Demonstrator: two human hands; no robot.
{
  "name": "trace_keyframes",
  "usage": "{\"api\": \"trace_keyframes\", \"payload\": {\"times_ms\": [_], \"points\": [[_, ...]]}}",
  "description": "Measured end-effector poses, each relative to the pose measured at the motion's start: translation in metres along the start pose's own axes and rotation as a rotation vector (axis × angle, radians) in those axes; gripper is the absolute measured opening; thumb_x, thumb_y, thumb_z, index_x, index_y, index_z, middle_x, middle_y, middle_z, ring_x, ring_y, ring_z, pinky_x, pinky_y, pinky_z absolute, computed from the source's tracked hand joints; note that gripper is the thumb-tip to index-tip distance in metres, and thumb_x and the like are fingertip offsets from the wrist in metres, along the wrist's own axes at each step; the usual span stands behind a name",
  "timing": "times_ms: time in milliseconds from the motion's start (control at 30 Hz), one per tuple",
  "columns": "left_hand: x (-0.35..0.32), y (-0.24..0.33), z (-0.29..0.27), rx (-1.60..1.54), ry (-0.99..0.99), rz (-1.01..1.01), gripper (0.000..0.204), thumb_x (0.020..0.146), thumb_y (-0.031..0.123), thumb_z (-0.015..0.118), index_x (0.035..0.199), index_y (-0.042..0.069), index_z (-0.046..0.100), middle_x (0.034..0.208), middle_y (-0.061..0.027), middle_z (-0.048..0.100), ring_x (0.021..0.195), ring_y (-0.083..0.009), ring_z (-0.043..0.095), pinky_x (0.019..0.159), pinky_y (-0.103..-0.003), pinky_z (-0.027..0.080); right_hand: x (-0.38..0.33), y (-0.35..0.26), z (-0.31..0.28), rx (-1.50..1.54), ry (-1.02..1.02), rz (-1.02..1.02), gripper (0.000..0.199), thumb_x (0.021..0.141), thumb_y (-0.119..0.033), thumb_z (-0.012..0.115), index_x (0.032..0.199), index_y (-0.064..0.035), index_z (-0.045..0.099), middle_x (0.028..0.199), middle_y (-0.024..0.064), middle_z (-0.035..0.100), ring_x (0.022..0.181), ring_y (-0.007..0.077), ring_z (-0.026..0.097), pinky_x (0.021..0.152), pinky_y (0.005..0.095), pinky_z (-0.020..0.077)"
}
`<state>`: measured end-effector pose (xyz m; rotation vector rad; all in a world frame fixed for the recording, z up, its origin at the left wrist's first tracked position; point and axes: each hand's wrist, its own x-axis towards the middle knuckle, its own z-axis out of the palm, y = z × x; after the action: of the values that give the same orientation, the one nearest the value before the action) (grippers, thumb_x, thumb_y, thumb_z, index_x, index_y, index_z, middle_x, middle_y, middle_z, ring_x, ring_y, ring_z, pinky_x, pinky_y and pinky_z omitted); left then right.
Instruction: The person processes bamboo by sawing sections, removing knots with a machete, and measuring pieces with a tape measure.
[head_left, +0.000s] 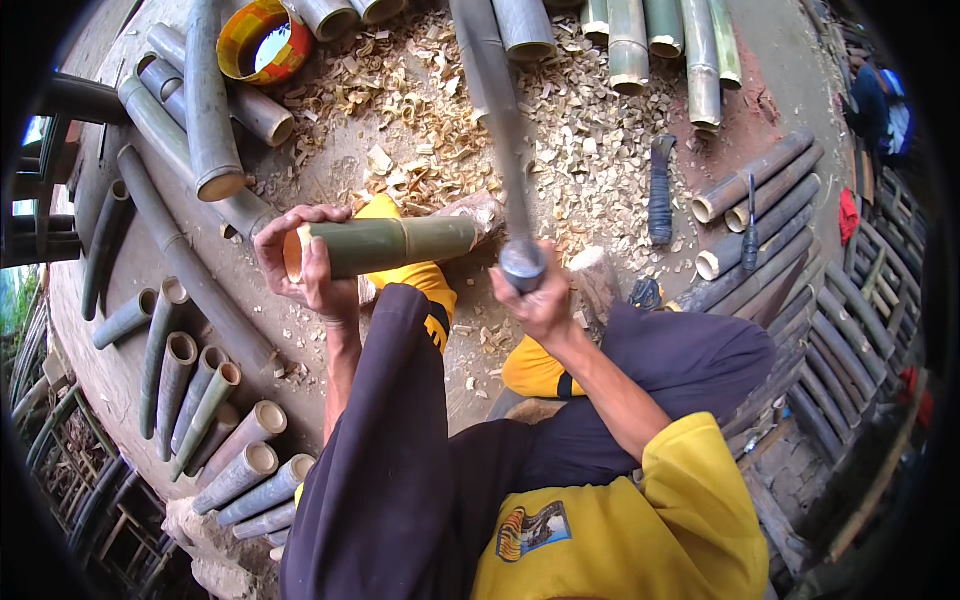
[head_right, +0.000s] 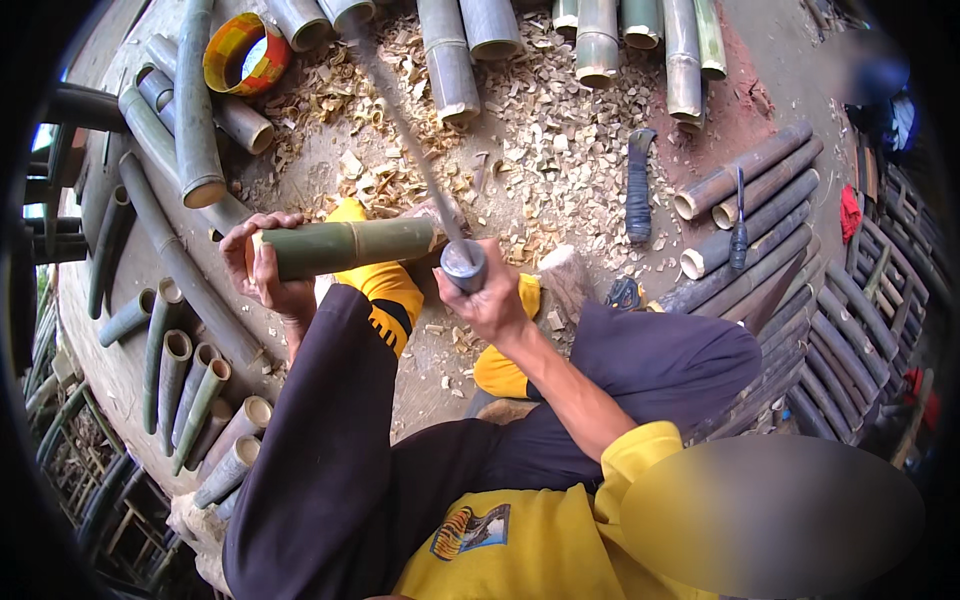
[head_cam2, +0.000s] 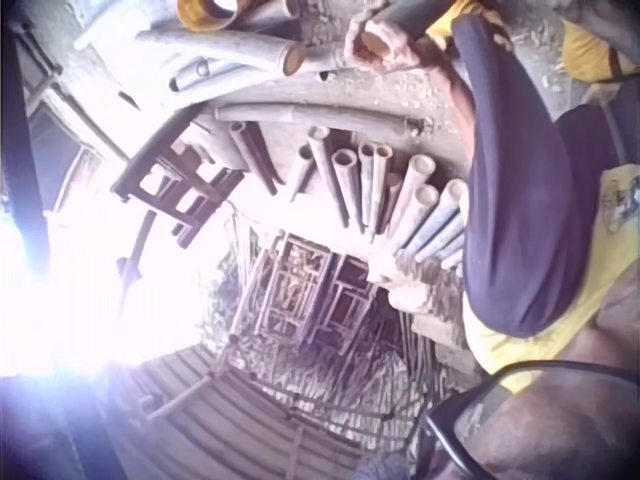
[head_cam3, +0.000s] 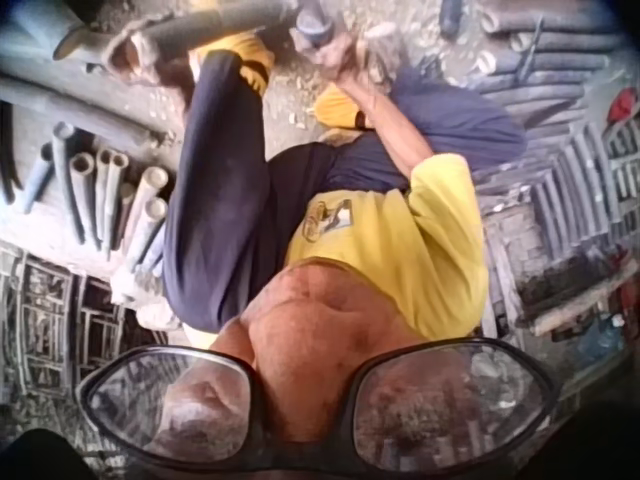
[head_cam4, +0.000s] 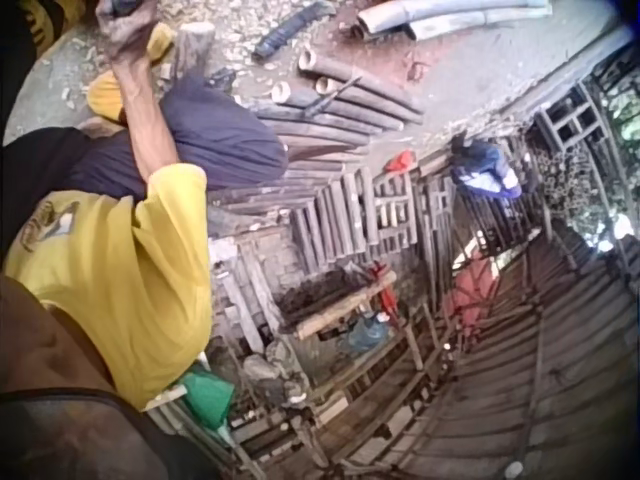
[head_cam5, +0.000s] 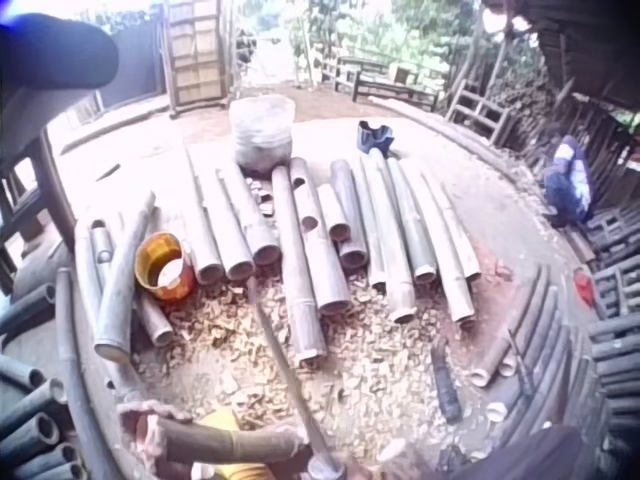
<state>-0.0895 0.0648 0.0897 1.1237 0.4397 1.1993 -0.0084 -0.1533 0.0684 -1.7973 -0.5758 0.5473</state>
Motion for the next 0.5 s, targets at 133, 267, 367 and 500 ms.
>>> {"api": "trace_keyframes", "payload": {"times_ms": [133, 267, 367, 500], "points": [[0.002, 0.002, -0.006, 0.019, -0.052, -0.015, 0.031, 0.076, 0.010, 0.057, 0.103, 0.001, 0.047, 0.085, -0.0152, 0.055, 0.078, -0.0271, 0.059, 0.073, -0.042, 0.052, 0.012, 0.049, -0.003, -0.297, -0.285, 0.168, 0.039, 0.083, -0.028, 0.064, 0.104, 0.0008, 0.047, 0.072, 0.0116, 0.063, 0.057, 0.0184, 0.061, 0.054, 0.0317, 0.0533], [0.000, 0.005, -0.011, 0.046, -0.095, 0.002, 0.035, 0.075, 0.016, 0.061, 0.103, 0.001, 0.047, 0.085, -0.0157, 0.055, 0.076, -0.0279, 0.060, 0.073, -0.043, 0.052, 0.004, 0.000, -0.006, -0.010, -0.214, 0.252, 0.035, 0.084, -0.029, 0.065, 0.098, -0.0005, 0.049, 0.078, 0.0157, 0.065, 0.065, 0.0251, 0.067, 0.055, 0.0315, 0.0521], [0.001, 0.007, -0.006, 0.191, -0.129, -0.033, 0.047, 0.070, 0.024, 0.067, 0.105, 0.002, 0.044, 0.090, -0.0132, 0.053, 0.085, -0.0226, 0.055, 0.077, -0.036, 0.048, -0.002, 0.031, 0.005, -0.081, -0.160, 0.150, 0.033, 0.082, -0.024, 0.067, 0.097, -0.0004, 0.050, 0.077, 0.0169, 0.066, 0.069, 0.0265, 0.068, 0.059, 0.0334, 0.0542], [0.016, 0.015, 0.011, 0.266, 0.049, -0.182, 0.047, 0.072, 0.017, 0.067, 0.109, 0.001, 0.042, 0.093, -0.0134, 0.056, 0.084, -0.0216, 0.057, 0.078, -0.034, 0.048, 0.011, 0.034, 0.009, -0.157, -0.304, 0.309, 0.037, 0.082, -0.026, 0.067, 0.100, 0.0017, 0.050, 0.080, 0.0177, 0.066, 0.075, 0.0277, 0.068, 0.064, 0.0355, 0.0541]]}}
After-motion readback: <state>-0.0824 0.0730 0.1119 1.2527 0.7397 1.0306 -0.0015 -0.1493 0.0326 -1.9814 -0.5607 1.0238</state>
